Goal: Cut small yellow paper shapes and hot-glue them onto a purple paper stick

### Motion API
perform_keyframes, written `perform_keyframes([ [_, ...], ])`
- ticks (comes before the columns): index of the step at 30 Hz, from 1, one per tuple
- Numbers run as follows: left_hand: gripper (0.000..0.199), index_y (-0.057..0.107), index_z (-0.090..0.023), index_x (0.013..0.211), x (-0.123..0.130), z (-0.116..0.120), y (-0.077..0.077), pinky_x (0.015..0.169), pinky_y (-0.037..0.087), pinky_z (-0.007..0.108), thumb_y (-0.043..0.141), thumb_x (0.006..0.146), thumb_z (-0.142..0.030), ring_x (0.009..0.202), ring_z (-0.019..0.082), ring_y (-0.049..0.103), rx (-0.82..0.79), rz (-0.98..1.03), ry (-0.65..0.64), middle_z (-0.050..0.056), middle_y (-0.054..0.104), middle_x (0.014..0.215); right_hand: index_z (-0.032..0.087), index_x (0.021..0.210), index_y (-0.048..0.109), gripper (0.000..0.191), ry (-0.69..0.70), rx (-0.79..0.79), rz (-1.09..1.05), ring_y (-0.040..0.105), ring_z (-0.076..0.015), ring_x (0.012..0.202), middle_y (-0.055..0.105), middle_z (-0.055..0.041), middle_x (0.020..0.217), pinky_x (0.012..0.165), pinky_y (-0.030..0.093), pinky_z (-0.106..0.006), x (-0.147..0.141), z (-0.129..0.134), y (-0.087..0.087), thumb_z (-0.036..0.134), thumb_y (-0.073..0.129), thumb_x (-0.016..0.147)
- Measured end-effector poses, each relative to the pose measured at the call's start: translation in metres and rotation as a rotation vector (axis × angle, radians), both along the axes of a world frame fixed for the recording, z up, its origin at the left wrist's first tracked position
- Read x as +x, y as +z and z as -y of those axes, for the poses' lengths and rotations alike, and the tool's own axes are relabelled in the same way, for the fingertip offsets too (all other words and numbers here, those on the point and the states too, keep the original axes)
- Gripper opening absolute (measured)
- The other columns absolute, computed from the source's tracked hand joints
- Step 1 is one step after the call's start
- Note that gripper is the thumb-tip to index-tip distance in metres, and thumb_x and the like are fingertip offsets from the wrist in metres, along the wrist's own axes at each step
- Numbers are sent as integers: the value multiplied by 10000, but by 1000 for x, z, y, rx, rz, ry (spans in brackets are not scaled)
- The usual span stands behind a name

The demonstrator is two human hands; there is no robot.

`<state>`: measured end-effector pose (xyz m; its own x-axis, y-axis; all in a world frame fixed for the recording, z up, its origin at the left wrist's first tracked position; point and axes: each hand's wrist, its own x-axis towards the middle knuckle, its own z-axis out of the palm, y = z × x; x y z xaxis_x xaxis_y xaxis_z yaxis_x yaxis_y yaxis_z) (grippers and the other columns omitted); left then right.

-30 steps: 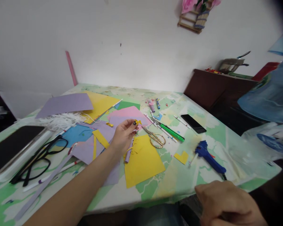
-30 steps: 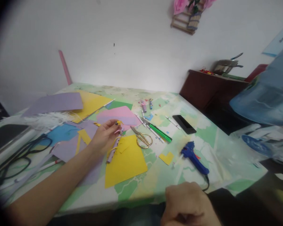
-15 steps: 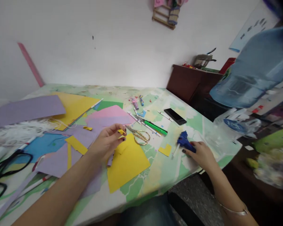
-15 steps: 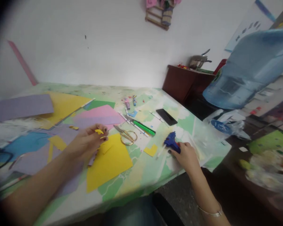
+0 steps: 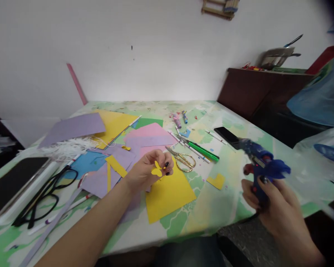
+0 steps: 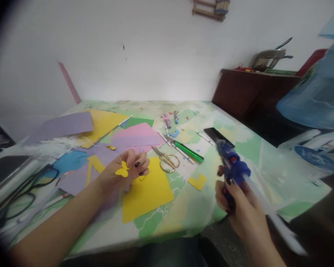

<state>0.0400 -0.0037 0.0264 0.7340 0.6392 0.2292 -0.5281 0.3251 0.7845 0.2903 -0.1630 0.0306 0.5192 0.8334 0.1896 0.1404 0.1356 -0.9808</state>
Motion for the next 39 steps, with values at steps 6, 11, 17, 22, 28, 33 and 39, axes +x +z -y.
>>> perform_keyframes([
  [6,274,567,-183,580,1,0,0,624,370,270,811,655,-283,647,120,458,-9,-16,20,-12,422,679,207,895,599,558,619,-178,-435,268,-79,366,410,52,463,354,218,-230,-70,9,-5,701,661,644],
  [11,240,578,-176,574,1,0,1,599,344,247,803,657,-187,648,113,481,-2,-9,38,-14,440,672,190,854,627,363,490,6,-341,363,-108,412,491,9,507,440,280,-271,-98,8,-4,545,557,836],
  [17,255,574,-175,566,1,-2,0,609,355,255,822,628,-182,658,129,505,3,-22,55,-8,455,664,162,855,658,389,380,-49,-239,373,-78,412,626,-57,699,432,310,-268,-97,6,-4,540,570,832],
  [22,265,572,-171,565,1,-1,0,617,350,262,825,637,-205,636,115,490,1,-14,54,-11,470,661,161,884,666,380,341,-72,-194,396,-81,417,648,-62,722,426,314,-262,-98,8,-4,527,580,830],
  [28,220,601,-175,584,2,-1,1,609,344,259,807,662,-178,651,122,499,1,-1,34,-8,472,667,153,826,652,382,378,-70,-130,394,-78,414,600,-40,647,422,342,-254,-92,6,-8,518,546,861],
  [33,208,604,-175,587,2,-1,1,608,345,255,790,680,-162,657,122,506,-6,8,24,-9,472,668,173,1070,619,343,442,-15,-76,431,-84,412,638,-64,746,390,387,-243,-86,5,-14,452,530,893],
  [39,198,612,-170,598,1,-2,0,592,335,242,794,672,-152,661,119,504,-5,15,3,-8,477,675,191,1010,649,249,416,-9,-120,468,-90,421,671,-66,748,395,411,-233,-85,8,-22,392,576,883],
])
